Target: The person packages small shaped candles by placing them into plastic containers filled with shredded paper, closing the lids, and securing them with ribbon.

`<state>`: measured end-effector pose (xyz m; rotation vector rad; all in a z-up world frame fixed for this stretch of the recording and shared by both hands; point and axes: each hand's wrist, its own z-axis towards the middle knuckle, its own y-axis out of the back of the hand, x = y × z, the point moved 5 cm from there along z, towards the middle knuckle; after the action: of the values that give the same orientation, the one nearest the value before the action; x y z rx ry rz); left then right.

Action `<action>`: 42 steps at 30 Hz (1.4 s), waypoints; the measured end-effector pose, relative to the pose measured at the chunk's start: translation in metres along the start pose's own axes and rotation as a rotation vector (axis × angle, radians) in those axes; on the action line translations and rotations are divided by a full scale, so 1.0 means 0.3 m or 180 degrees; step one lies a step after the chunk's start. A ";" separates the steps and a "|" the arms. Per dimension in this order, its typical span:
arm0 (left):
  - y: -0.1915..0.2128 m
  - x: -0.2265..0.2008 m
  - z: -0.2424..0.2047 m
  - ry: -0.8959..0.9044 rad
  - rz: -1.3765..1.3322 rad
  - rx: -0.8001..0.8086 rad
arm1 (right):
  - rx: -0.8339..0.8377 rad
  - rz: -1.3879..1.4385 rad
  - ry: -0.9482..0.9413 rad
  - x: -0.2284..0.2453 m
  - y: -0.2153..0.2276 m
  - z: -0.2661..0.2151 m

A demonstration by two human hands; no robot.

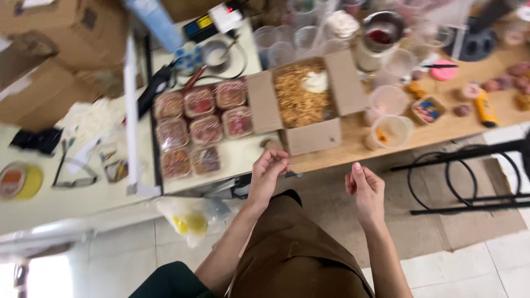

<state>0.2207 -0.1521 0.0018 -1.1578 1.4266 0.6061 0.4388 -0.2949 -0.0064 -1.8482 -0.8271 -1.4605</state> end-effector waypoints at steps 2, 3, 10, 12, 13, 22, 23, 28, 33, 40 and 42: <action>-0.093 0.026 0.036 0.0003 0.0039 0.0280 | -0.0255 0.0151 0.0095 0.005 0.096 -0.016; -0.129 0.043 0.048 0.0007 0.0072 0.0460 | -0.0352 0.0174 0.0097 0.005 0.132 -0.022; -0.347 0.097 0.235 -0.0148 0.0160 0.1011 | -0.0700 0.0149 -0.0060 0.055 0.380 0.081; -0.393 0.112 0.309 -0.0131 0.0279 0.0945 | -0.0713 0.0170 -0.0061 0.071 0.440 0.141; -0.419 0.121 0.351 -0.0118 0.0280 0.0977 | -0.0752 0.0112 -0.0035 0.087 0.481 0.187; -0.757 -0.147 0.731 -0.0580 0.0116 0.0902 | -0.0454 -0.0258 0.0385 0.404 0.725 0.628; -0.784 -0.235 0.748 -0.0816 0.0137 0.0854 | -0.0385 -0.0338 0.0467 0.457 0.731 0.663; -0.972 -0.587 0.838 -0.1670 -0.0104 0.0983 | -0.0351 -0.0391 0.0931 0.731 0.735 0.844; -1.048 -0.822 0.848 -0.2516 0.0069 0.1064 | 0.0178 0.0557 0.1598 1.072 0.705 0.836; -1.169 -0.863 0.984 -0.2730 0.0326 0.0702 | 0.0629 0.1799 0.1522 1.274 0.730 1.028; -1.210 -0.906 1.033 -0.2785 0.0403 0.0554 | 0.0852 0.1611 0.1787 1.310 0.741 1.126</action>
<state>0.6438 0.0630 0.2784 -0.5368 0.7708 0.9123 0.8845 -0.1254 0.2948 -1.2281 -0.2360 -1.3499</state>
